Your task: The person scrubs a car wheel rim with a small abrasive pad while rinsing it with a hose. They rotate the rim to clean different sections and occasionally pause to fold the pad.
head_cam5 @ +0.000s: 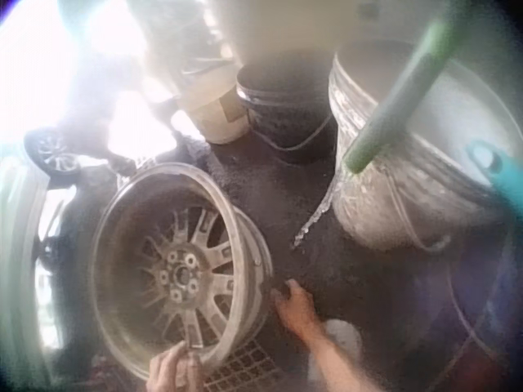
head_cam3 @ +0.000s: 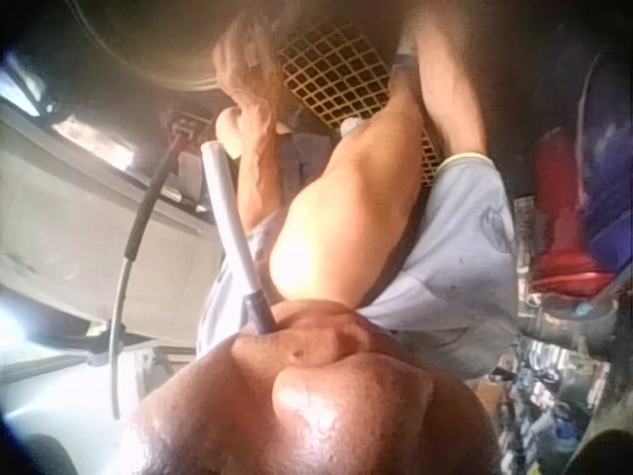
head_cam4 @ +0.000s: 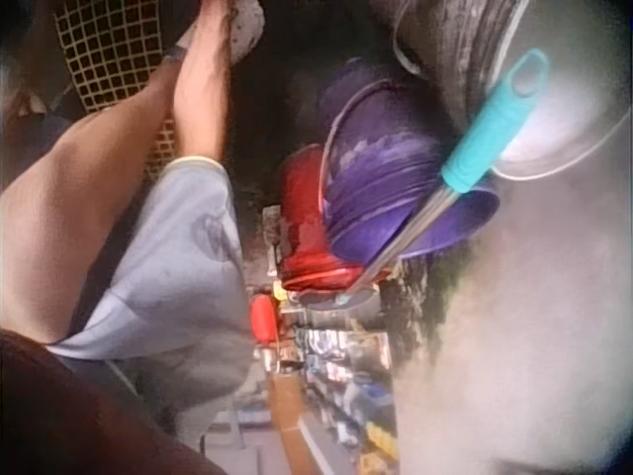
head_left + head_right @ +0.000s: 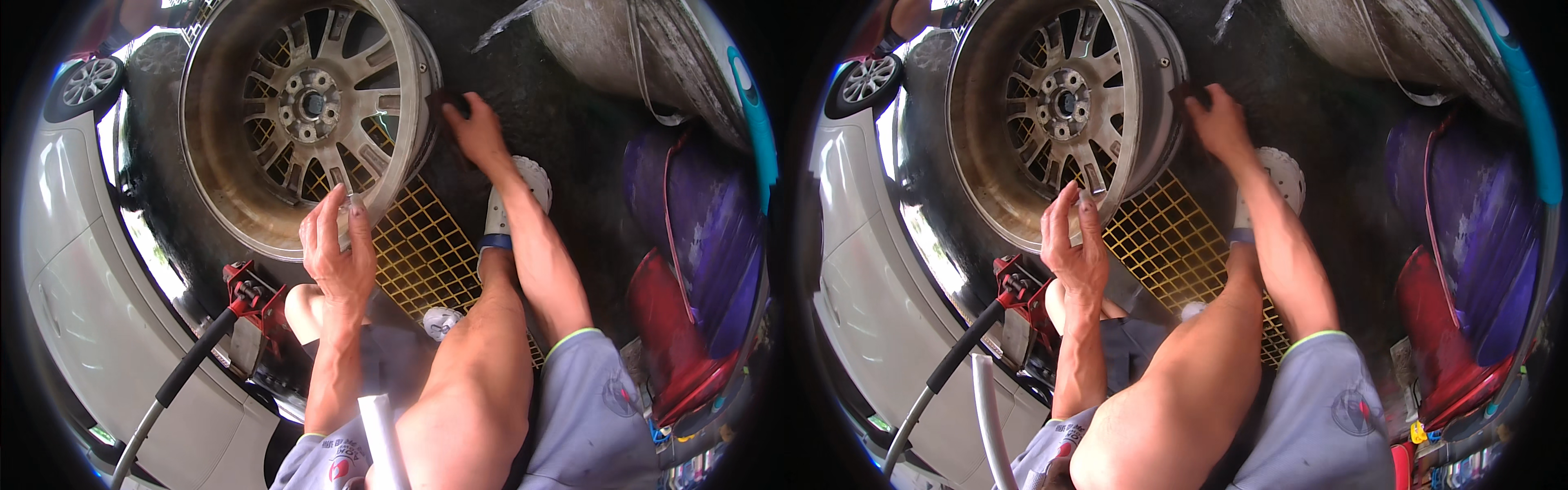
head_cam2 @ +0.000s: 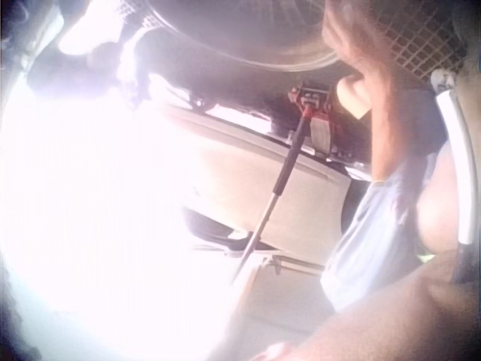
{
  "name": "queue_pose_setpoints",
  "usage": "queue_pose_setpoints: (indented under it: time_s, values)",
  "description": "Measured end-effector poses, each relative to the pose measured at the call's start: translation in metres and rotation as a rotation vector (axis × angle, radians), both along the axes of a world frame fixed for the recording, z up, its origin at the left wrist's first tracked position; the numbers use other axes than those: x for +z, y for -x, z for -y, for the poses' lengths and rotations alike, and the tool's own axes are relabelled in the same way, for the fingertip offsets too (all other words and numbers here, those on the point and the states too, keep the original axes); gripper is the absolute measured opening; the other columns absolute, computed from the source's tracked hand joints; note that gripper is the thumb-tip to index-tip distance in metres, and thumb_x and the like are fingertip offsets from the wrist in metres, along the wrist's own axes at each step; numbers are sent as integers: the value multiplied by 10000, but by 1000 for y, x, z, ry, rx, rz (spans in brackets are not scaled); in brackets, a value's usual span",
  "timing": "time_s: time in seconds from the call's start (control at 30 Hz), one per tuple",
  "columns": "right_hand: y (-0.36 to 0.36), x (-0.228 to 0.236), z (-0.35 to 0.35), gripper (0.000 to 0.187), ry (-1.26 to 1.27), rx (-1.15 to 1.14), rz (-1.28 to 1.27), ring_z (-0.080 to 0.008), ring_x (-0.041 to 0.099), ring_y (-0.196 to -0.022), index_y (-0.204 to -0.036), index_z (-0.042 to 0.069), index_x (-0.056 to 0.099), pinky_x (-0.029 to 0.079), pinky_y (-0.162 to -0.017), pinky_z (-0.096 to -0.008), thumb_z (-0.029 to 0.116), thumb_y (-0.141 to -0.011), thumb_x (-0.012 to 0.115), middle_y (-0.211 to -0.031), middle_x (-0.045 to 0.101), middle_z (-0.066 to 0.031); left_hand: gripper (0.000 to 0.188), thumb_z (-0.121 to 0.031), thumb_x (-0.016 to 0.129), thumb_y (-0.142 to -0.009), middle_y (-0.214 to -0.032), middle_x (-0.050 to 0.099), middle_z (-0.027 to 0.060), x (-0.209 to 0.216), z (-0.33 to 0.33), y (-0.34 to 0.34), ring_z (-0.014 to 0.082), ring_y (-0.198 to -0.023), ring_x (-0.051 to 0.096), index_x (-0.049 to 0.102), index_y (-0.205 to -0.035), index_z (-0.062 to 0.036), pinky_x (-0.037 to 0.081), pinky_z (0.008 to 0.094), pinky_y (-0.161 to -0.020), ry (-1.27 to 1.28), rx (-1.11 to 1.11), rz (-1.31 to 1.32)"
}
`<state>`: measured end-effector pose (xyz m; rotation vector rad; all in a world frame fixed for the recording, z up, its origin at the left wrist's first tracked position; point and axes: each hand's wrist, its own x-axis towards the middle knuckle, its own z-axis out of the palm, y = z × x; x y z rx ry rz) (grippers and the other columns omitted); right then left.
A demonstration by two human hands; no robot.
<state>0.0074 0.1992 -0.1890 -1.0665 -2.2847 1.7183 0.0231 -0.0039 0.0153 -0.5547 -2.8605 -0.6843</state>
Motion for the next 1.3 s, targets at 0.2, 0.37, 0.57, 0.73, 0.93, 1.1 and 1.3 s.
queue_pose_setpoints:
  time_s: [0.2, 0.37, 0.57, 0.73, 0.93, 1.1, 1.3]
  values:
    - [24, 32, 39, 537, 60, -35, 338, -470, 630, -1124, -1227, 4, 631, 494, -972, -487, 439, -913, 632, -1096, 694, -303, 244, -270, 610, -953, -849, 665, 115, -25, 32, -4, 335, -791, 640, 739, -1014, -72, 499, 438, -719, 215, 135, 180]
    - [16, 24, 34, 533, -11, -146, 132, -481, 645, -1068, -1148, -27, 654, 498, -945, -492, 448, -905, 660, -1049, 707, -288, 250, -286, 604, -961, -847, 672, 112, -22, 30, -1, 331, -798, 651, 738, -998, -78, 506, 434, -716, 205, 145, 203]
    - [17, 8, 30, 522, -24, -160, 117, -489, 641, -1059, -1106, -63, 668, 494, -930, -489, 417, -905, 697, -1064, 694, -305, 298, -318, 568, -999, -782, 646, 119, -17, 26, 5, 335, -728, 641, 742, -966, -78, 475, 427, -657, 150, 120, 208]
    - [22, 10, 37, 485, -26, -181, 87, -482, 650, -1029, -1060, -48, 675, 505, -906, -493, 409, -902, 700, -1018, 695, -308, 276, -314, 609, -970, -810, 678, 117, -11, 25, 10, 338, -780, 667, 739, -909, -78, 513, 438, -699, 208, 180, 310]
    - [26, 4, 39, 461, -145, -165, 152, -470, 674, -960, -1040, -22, 690, 535, -845, -511, 414, -892, 703, -956, 705, -294, 270, -305, 603, -975, -814, 677, 122, -16, 27, 9, 343, -786, 663, 738, -925, -76, 510, 440, -695, 205, 168, 280]
    - [26, 5, 43, 430, -198, -157, 173, -482, 682, -902, -1007, -19, 682, 543, -799, -525, 400, -907, 691, -877, 703, -290, 254, -288, 602, -976, -823, 680, 124, -17, 28, 8, 342, -796, 661, 738, -941, -76, 510, 439, -701, 198, 170, 282]
    - [29, 8, 43, 402, -213, -148, 147, -479, 690, -853, -974, -31, 679, 548, -759, -531, 368, -926, 685, -847, 690, -312, 248, -280, 608, -972, -810, 672, 122, -20, 30, 8, 341, -778, 651, 736, -940, -71, 505, 438, -690, 170, 151, 267]
